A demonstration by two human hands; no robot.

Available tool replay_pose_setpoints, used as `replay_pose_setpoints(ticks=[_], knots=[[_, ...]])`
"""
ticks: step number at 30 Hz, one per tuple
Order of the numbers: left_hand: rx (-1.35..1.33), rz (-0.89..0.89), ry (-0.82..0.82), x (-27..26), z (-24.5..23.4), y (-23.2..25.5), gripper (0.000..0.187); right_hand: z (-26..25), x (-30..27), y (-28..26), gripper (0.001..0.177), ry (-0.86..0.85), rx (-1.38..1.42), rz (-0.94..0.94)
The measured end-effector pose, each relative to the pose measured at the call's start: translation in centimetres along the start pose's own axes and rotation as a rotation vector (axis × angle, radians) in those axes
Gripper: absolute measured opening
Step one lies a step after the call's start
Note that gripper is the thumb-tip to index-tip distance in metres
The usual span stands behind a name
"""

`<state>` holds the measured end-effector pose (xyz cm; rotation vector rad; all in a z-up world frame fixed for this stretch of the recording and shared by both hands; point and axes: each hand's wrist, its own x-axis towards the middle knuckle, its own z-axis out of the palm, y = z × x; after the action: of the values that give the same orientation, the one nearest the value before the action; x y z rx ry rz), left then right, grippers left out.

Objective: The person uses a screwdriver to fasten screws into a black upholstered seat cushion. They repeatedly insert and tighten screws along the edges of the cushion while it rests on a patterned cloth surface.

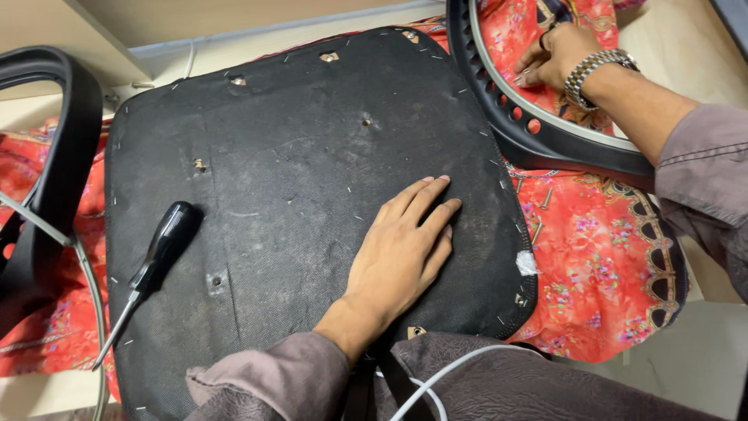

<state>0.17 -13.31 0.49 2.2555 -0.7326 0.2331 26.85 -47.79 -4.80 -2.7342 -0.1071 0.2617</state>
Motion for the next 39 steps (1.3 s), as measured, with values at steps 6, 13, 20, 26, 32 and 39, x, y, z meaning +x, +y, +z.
replay_pose_setpoints(ticks=[6, 13, 20, 26, 32, 39], knots=[[0.01, 0.015, -0.006, 0.1, -0.2, 0.1, 0.035, -0.9, -1.1, -0.7, 0.016, -0.028, 0.26, 0.008], [0.09, -0.134, 0.081, -2.6, -3.9, -2.9, 0.041, -2.6, -9.5, -6.7, 0.017, 0.12, 0.686, 0.107], [0.581, -0.456, 0.226, -10.7, -12.0, -8.2, 0.047, 4.5, -18.0, -12.2, 0.05, 0.142, 0.398, 0.207], [0.594, -0.41, 0.215, -12.8, -14.1, -9.8, 0.045, 7.1, -17.7, -11.9, 0.075, 0.14, 0.35, 0.295], [0.821, -0.476, 0.382, -20.3, -16.5, -10.4, 0.033, 8.2, -18.0, -11.6, 0.073, 0.178, 0.466, 0.301], [0.687, -0.778, 0.426, -30.9, -16.0, -15.3, 0.029, 7.6, -18.6, -13.7, 0.071, 0.22, 0.432, 0.345]])
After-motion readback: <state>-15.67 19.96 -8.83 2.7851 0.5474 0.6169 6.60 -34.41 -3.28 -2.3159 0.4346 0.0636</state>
